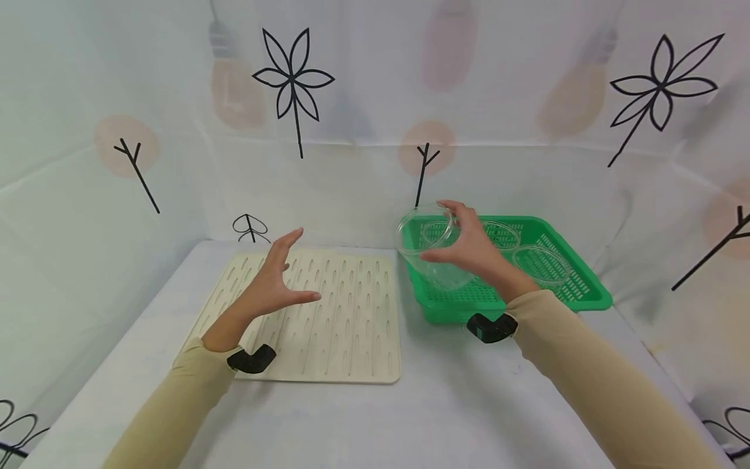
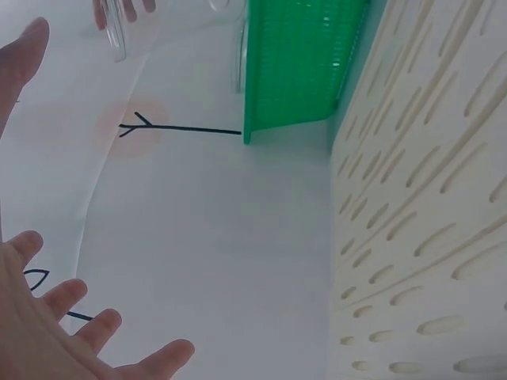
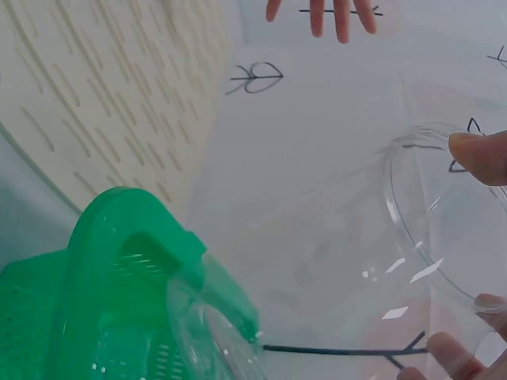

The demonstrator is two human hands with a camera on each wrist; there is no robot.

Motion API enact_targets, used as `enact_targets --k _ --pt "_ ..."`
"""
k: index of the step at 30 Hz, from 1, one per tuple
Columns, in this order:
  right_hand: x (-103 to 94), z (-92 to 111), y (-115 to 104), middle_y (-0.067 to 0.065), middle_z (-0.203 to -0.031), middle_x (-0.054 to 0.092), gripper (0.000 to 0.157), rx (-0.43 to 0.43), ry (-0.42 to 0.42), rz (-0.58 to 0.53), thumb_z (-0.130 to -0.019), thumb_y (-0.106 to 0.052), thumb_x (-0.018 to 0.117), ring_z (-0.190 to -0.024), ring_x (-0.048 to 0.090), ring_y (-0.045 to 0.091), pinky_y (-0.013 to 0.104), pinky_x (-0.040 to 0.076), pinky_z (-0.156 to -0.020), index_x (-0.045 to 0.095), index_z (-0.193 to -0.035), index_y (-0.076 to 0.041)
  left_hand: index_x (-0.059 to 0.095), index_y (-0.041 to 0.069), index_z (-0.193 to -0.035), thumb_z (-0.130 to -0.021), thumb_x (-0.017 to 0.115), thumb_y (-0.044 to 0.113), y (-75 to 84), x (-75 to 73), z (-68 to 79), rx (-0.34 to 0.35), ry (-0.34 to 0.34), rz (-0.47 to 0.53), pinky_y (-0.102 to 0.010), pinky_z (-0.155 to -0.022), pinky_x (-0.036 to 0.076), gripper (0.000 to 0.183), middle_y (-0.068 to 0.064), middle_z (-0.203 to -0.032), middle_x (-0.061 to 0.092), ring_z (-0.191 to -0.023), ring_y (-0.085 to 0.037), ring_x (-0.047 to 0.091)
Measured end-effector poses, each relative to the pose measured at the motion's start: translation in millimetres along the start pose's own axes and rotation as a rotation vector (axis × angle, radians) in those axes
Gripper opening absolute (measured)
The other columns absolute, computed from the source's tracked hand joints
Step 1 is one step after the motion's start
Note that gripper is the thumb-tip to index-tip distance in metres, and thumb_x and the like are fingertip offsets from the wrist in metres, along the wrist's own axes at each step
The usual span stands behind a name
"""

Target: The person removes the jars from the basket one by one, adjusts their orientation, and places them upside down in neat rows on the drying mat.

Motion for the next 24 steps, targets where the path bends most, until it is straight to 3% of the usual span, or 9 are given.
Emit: enact_targets --k 10,24 --pt "14.3 -7.3 -17.2 0.019 -0.144 0.022 0.095 -0.093 -0.031 0.031 -0.073 -0.022 0.08 -0.132 0.019 0.04 0.064 0.028 -0.095 0.022 -0.148 -0.02 0.011 0.027 -0.15 -0.065 0.082 0.044 11.1 8.6 -8.3 0.026 -0.022 0.022 -0.056 -0.102 0.028 0.112 0.001 -0.153 0.011 -0.138 -0.019 0.013" --pt "34.1 -14.2 -34.5 0.016 -0.147 0.019 0.097 -0.145 -0.067 0.089 -0.071 -0.024 0.082 -0.131 0.023 0.039 0.063 0.03 -0.095 0.023 -0.148 -0.021 0.011 0.028 -0.15 -0.066 0.082 0.041 23.5 13.9 -19.2 0.075 -0.036 0.039 -0.057 -0.102 0.028 0.111 0.001 -0.152 0.012 -0.138 -0.02 0.013"
Point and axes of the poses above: each hand's wrist, its own z-axis away from the middle knuckle, its own x-axis out of the palm, y = z × x, the point moved 3 cm from there along -z, towards the middle knuckle
